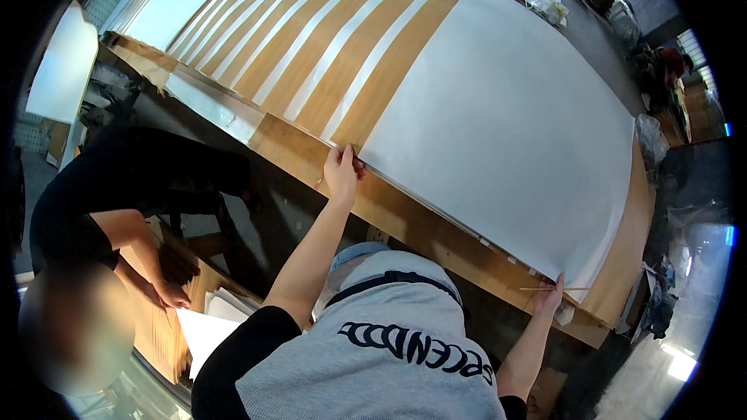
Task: The person repeatedly picks up large sheets of paper and places them onto a long wooden structure. They smooth the sheets down with their hands and a thin stick, repeating the process for multiple sheets along the length of the structure.
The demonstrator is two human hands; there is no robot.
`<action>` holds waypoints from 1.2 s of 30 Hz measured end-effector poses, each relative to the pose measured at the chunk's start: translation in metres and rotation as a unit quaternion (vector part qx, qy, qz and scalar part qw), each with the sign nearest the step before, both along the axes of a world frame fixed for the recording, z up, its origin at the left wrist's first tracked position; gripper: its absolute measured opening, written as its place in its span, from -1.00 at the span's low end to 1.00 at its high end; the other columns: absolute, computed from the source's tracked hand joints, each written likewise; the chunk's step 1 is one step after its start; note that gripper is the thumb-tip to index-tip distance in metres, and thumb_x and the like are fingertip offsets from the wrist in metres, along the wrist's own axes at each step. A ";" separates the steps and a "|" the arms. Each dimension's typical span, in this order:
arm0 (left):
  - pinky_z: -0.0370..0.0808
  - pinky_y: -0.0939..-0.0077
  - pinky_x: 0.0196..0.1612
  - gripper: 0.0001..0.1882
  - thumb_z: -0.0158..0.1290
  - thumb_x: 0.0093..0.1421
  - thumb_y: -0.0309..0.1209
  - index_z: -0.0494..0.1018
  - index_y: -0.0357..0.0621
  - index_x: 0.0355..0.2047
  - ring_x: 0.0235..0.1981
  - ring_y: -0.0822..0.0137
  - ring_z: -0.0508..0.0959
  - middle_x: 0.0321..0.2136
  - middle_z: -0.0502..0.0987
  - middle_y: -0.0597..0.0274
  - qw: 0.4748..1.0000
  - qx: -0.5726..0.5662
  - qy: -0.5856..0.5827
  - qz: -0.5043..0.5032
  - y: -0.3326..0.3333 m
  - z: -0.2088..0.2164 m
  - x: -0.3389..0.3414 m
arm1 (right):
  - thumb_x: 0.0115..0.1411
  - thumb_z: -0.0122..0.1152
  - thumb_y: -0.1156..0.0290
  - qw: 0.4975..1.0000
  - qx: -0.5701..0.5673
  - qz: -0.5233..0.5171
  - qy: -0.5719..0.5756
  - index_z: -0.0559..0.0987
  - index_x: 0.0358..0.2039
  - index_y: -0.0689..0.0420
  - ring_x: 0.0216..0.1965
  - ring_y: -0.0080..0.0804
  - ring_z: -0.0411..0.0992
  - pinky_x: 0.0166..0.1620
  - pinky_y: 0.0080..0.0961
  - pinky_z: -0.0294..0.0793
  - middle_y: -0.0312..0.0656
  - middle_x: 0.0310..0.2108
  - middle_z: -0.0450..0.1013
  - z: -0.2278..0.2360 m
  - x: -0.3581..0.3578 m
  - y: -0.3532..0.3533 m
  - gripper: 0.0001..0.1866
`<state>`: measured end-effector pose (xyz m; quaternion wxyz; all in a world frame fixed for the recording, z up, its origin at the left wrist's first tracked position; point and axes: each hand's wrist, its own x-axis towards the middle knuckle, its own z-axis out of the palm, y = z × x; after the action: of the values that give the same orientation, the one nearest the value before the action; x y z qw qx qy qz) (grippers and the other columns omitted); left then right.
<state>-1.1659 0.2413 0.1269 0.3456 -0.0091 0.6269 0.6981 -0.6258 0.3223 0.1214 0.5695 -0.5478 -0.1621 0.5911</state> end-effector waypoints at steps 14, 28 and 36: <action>0.40 0.56 -0.72 -0.81 -0.15 0.15 -0.37 0.24 -0.21 -0.54 -0.75 0.38 0.42 -0.72 0.36 0.22 0.999 0.031 -0.037 0.003 -0.001 -0.017 -0.004 | 0.12 0.00 0.30 0.999 0.006 0.022 0.027 0.36 -0.17 0.17 -0.11 -0.38 0.28 0.00 -0.45 0.23 -0.23 -0.17 0.36 -0.012 0.013 0.002 -0.70; 0.42 0.50 -0.70 -0.80 -0.13 0.15 -0.36 0.22 -0.25 -0.51 -0.74 0.35 0.42 -0.69 0.36 0.18 0.998 -0.017 -0.029 -0.051 -0.003 -0.015 -0.014 | 0.12 0.01 0.25 0.999 0.021 0.012 -0.041 0.27 -0.04 0.17 -0.07 -0.35 0.22 0.04 -0.41 0.18 -0.23 -0.09 0.27 -0.004 -0.002 -0.004 -0.58; 0.28 0.46 -0.35 -0.78 0.07 0.01 -0.41 0.29 -0.24 -0.41 -0.39 0.26 0.29 -0.45 0.32 0.16 0.823 -0.059 0.559 -0.079 -0.006 0.046 0.022 | 0.16 -0.06 0.32 0.999 0.023 -0.023 -0.014 0.27 -0.05 0.19 -0.10 -0.36 0.22 -0.06 -0.43 0.24 -0.21 -0.09 0.26 0.010 -0.025 -0.003 -0.63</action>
<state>-1.1442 0.2355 0.1731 -0.0116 0.4122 0.7514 0.5151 -0.6508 0.3189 0.1311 0.5932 -0.5465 -0.1710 0.5658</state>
